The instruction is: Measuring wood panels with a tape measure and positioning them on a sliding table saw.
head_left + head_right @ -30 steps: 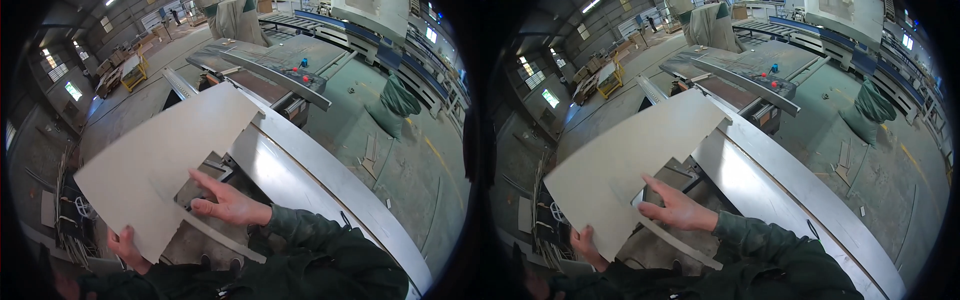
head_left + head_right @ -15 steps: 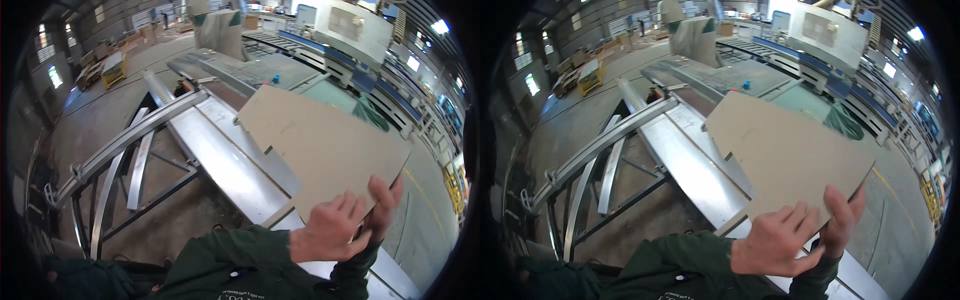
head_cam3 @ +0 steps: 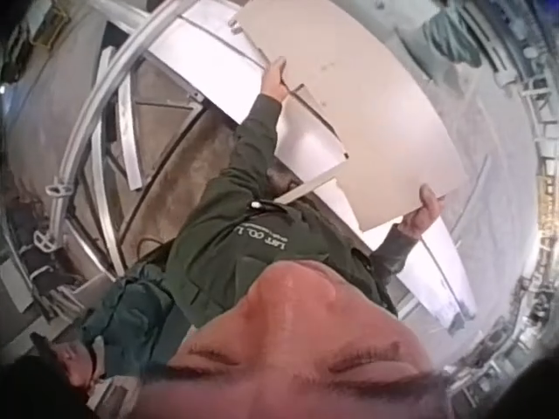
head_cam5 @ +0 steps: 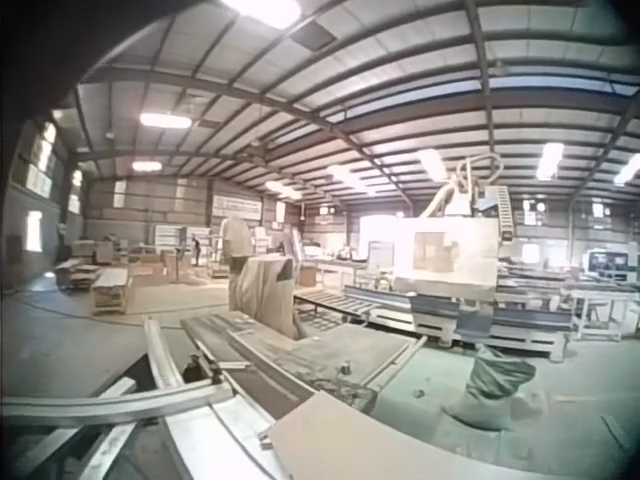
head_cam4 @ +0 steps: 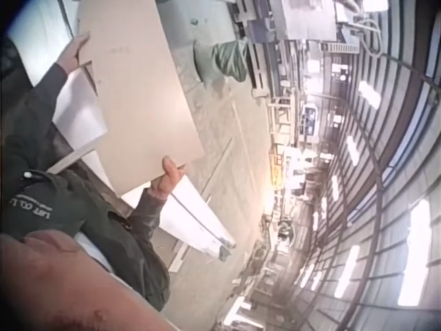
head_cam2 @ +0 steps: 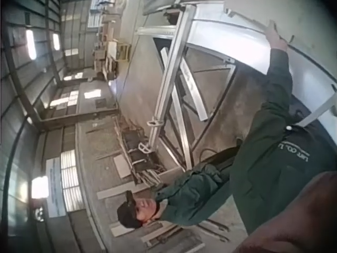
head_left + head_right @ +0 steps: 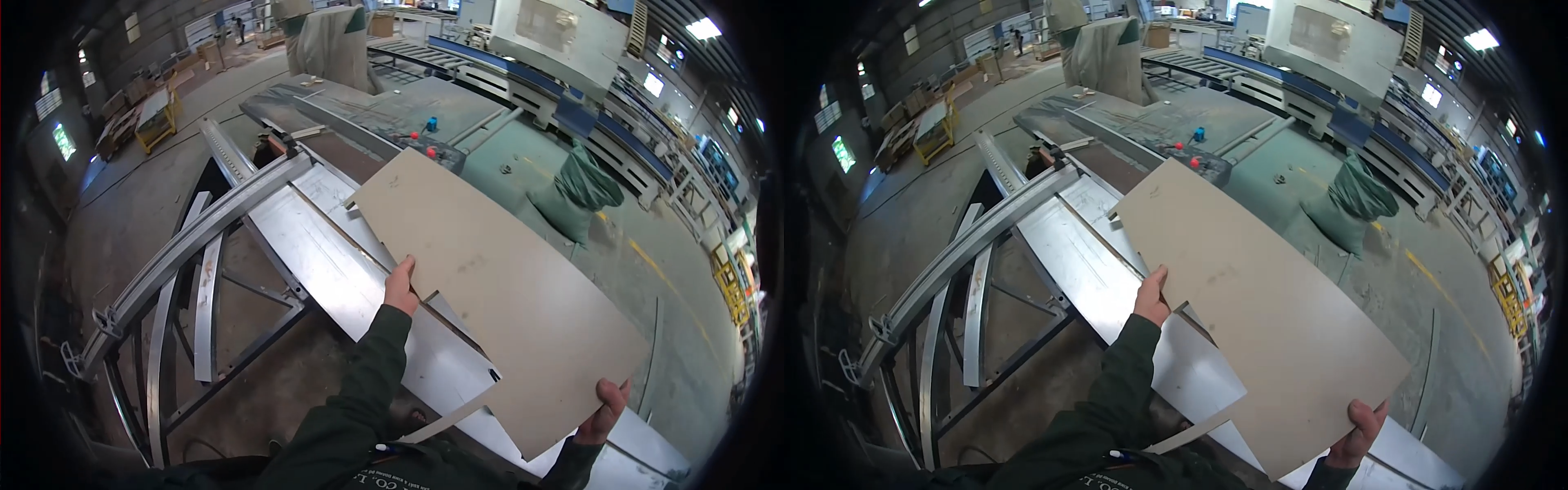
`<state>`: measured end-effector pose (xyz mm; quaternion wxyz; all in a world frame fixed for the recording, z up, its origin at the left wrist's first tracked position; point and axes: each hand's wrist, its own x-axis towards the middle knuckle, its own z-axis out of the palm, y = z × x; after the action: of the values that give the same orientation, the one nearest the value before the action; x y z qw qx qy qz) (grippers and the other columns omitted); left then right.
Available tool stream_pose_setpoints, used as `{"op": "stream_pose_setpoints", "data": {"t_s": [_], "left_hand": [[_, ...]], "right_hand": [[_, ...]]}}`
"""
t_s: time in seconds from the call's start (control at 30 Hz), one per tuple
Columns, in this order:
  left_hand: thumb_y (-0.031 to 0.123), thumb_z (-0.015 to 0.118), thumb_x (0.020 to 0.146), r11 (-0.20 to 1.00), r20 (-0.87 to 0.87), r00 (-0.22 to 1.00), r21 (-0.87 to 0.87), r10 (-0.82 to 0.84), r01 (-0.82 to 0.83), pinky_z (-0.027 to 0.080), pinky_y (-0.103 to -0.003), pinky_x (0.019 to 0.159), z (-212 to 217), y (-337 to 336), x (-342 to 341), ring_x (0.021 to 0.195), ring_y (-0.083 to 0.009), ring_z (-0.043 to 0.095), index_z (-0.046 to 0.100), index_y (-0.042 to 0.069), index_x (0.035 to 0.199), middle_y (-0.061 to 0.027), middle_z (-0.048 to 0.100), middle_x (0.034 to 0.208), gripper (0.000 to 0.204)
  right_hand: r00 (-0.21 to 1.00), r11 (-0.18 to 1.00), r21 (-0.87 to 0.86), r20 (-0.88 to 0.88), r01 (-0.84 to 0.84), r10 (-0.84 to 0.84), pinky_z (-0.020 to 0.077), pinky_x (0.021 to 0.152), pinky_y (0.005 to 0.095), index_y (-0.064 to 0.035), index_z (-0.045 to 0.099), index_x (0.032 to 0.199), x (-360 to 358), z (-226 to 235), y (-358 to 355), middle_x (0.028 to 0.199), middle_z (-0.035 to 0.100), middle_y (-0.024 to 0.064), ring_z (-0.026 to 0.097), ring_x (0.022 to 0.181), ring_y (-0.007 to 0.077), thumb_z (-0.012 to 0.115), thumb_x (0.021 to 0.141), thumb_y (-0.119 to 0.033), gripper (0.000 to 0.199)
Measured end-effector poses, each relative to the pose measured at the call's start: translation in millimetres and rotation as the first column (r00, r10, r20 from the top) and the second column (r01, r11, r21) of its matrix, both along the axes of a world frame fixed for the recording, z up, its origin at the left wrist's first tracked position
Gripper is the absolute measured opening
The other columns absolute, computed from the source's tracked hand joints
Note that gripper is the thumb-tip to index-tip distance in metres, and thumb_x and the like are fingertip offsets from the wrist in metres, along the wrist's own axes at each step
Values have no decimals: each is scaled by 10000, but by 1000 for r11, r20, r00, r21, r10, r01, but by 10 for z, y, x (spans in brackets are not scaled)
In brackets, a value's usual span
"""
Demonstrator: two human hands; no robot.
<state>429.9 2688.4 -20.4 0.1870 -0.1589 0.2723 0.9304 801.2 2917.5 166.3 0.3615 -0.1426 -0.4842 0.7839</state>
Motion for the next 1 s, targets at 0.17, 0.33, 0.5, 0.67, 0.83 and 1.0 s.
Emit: {"op": "stream_pose_setpoints", "data": {"t_s": [0.17,0.33,0.5,0.67,0.83,1.0], "left_hand": [[116,652,1022,968,42,986,-201,160,-149,611,-472,966,-307,-687,-328,1114,-312,708,611,-87,1287,-156,696,1245,337],[112,688,969,860,53,964,-466,261,-208,621,-457,838,-682,-1339,-725,982,-279,731,647,-65,1147,-126,706,1112,254],[381,748,920,508,119,988,-860,94,55,604,-455,785,-790,-1732,-925,923,-327,756,672,-50,1140,-173,752,952,490],[667,610,897,-525,96,994,-849,-47,57,550,-563,874,-972,-1693,-946,977,-494,727,612,-39,1223,-311,748,981,777],[663,554,954,-571,-54,980,-818,193,68,524,-575,873,-1218,-1371,-1052,955,-493,724,475,-5,1506,-316,746,983,870],[645,522,987,-591,-65,960,-799,271,113,530,-566,868,-1234,-1387,-1276,966,-481,726,545,105,1505,-290,757,992,749]], "right_hand": [[983,977,-133,65,-165,174,543,1071,463,41,495,1461,-592,-843,140,1331,650,194,681,1180,351,675,773,-59,718],[933,895,-342,114,-285,340,530,1089,432,36,529,1425,-1277,-1803,61,1309,670,157,675,1197,320,656,774,28,663],[649,812,-408,492,-418,581,598,948,438,17,621,1333,-1621,-2181,152,1221,722,115,717,1108,290,731,877,-78,479],[408,515,596,801,-617,-438,535,817,520,-19,705,1108,-1939,-2339,691,1000,729,156,680,929,419,772,875,-436,482],[798,243,879,476,-411,-371,446,1003,513,-34,630,1288,-2521,-2893,669,1200,645,212,577,1133,417,734,884,-389,548],[907,358,877,393,-321,-150,497,936,481,-45,710,1164,-2973,-3174,537,1116,683,177,627,1037,387,792,856,-246,377]]}}
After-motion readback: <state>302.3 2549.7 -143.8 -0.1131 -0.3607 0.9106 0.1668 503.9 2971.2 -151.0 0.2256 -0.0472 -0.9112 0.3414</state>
